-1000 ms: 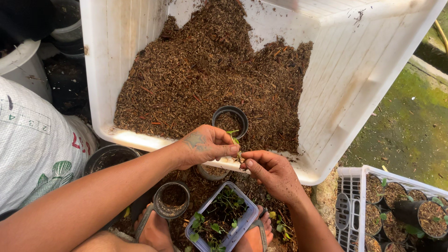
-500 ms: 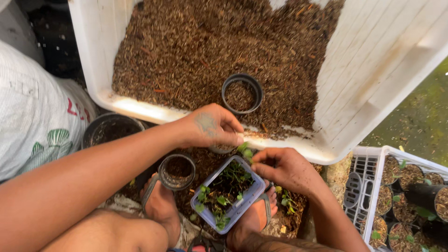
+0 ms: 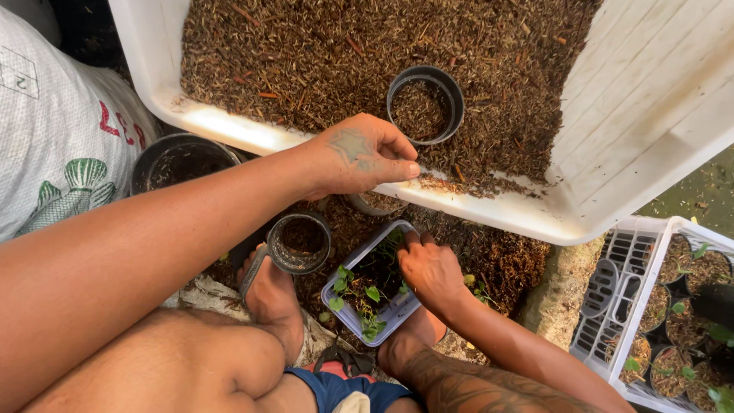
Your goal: The person plants small seedlings into black plastic pots using soil from a large white bin. They fill each pot with soil, place a seedling inside, cover the roots, and then place the finished pot into a white crate.
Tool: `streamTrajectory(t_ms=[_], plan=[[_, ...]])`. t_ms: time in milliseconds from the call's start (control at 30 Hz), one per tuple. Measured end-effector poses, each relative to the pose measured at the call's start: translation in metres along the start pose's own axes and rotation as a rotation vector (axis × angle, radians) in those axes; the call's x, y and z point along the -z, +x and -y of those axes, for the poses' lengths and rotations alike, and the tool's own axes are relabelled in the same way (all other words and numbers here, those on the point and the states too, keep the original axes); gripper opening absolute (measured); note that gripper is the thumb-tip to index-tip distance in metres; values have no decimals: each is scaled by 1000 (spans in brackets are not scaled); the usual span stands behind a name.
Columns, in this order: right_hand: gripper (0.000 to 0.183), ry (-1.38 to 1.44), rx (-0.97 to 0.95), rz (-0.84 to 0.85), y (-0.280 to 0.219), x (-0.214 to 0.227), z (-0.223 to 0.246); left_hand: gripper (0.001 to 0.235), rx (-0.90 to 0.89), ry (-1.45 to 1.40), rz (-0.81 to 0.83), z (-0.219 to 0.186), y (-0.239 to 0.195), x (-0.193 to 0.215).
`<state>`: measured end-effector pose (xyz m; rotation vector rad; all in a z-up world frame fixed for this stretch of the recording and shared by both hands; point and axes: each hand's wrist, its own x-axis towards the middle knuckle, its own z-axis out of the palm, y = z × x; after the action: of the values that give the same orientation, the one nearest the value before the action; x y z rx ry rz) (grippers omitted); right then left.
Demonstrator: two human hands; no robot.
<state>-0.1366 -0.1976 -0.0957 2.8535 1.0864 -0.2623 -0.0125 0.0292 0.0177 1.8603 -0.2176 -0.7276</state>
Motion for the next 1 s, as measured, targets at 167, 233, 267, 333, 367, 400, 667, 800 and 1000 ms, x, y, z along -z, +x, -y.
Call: streamTrajectory(t_ms=[167,233,267,333,367,400,667,800,1000], plan=[[10,232,92,78,-12,-17,2,41,2,-33,2,-1,-2,4],[7,273,166,189,-12,-29,9,40,9,10,-22,-4,-2,5],[7,294,203,245,-12,-35,12,40,13,32,-33,-5,-2,4],[18,313,154,304,-12,-45,18,40,28,-1,-24,-7,-1,3],[23,324,130,336,-13,-48,22,41,37,-19,-19,-6,-1,1],[19,302,118,371,-12,-49,24,41,33,1,-22,-7,-1,1],[18,546,-32,208,-3,-3,-10,41,20,-60,-17,-1,-2,3],[17,266,-144,107,0,10,-11,39,42,-74,-16,-2,-2,4],[27,622,251,38,15,-5,10,41,12,-73,-13,-4,-1,5]])
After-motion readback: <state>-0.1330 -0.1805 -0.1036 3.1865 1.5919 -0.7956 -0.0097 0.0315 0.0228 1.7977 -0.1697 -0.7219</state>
